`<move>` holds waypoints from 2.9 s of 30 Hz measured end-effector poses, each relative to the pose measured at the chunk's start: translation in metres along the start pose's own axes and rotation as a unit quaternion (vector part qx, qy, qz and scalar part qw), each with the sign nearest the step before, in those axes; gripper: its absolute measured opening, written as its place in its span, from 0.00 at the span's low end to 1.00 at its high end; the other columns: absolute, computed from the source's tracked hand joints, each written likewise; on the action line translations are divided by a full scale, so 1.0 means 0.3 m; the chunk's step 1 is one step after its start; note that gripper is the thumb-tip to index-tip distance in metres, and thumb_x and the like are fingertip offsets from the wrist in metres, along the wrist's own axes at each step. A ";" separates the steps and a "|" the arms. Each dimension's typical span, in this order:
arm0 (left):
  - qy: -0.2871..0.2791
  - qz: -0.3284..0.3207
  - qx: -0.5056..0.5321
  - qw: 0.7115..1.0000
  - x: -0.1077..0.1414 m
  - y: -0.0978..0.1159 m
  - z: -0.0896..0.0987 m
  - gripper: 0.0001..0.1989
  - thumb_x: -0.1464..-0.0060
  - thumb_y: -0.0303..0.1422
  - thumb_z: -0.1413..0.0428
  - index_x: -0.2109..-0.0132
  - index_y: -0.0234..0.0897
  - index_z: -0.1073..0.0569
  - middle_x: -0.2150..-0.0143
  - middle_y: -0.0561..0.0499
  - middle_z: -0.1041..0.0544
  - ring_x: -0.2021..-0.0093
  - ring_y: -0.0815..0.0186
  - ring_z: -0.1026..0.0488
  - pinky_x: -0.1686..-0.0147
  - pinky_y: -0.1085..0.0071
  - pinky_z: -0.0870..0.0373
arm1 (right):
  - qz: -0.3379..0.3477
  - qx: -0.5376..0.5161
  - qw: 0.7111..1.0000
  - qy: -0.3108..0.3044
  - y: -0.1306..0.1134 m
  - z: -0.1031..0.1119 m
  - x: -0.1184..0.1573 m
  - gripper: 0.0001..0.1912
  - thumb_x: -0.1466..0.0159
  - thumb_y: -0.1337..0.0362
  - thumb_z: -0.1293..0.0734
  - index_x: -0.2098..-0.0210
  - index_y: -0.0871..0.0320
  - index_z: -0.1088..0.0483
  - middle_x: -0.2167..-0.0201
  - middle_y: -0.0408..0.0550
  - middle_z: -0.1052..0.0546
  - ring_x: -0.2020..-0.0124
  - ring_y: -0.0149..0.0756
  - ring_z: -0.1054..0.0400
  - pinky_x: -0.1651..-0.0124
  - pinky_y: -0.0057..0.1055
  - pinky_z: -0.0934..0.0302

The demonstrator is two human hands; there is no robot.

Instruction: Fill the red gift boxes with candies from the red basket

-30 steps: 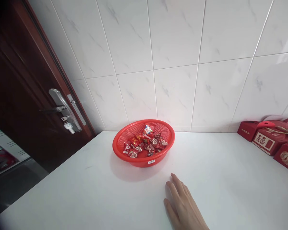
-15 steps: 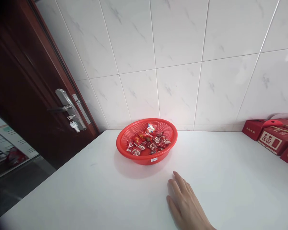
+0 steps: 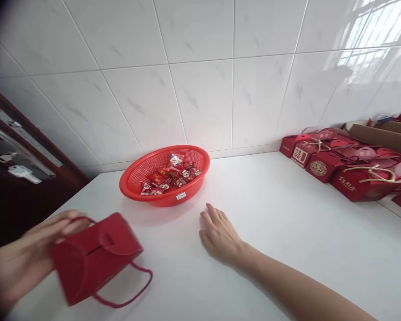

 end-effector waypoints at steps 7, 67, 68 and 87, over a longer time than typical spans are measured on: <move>-0.161 0.063 0.040 0.984 -0.039 -0.197 -0.365 0.14 0.66 0.34 0.29 0.70 0.34 0.22 0.78 0.55 0.32 0.77 0.73 0.39 0.79 0.78 0.39 | 0.014 0.027 0.999 -0.018 -0.024 0.000 -0.006 0.17 0.31 0.67 0.43 0.45 0.64 0.35 0.36 0.71 0.35 0.38 0.55 0.37 0.40 0.54 0.37; -0.432 -0.302 -0.257 0.810 0.169 -0.239 -0.421 0.24 0.46 0.38 0.52 0.45 0.45 0.21 0.34 0.43 0.36 0.35 0.44 0.39 0.37 0.48 0.39 | -0.092 -0.462 0.880 0.060 -0.182 0.139 -0.014 0.18 0.32 0.44 0.37 0.61 0.52 0.37 0.48 0.53 0.23 0.57 0.44 0.26 0.62 0.35 0.28; -0.438 -0.307 -0.271 0.800 0.172 -0.231 -0.428 0.25 0.48 0.36 0.51 0.45 0.46 0.22 0.33 0.45 0.36 0.34 0.44 0.40 0.36 0.47 0.41 | -0.091 -0.476 0.873 0.059 -0.181 0.142 -0.014 0.18 0.33 0.44 0.35 0.62 0.52 0.38 0.45 0.53 0.25 0.54 0.45 0.27 0.59 0.36 0.28; -0.406 -0.413 -0.501 0.643 0.149 -0.040 -0.521 0.23 0.56 0.32 0.37 0.49 0.42 0.22 0.51 0.45 0.30 0.48 0.50 0.33 0.36 0.45 0.47 | -0.084 -0.441 0.893 -0.018 -0.090 0.116 0.042 0.32 0.33 0.45 0.36 0.33 0.44 0.40 0.29 0.52 0.40 0.31 0.58 0.44 0.34 0.56 0.44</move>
Point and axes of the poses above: each hand's wrist, its own x-axis away from the middle knuckle, its own z-axis out of the back of the hand, y = z × x, the point moved 7 cm from there along -x, towards the middle knuckle
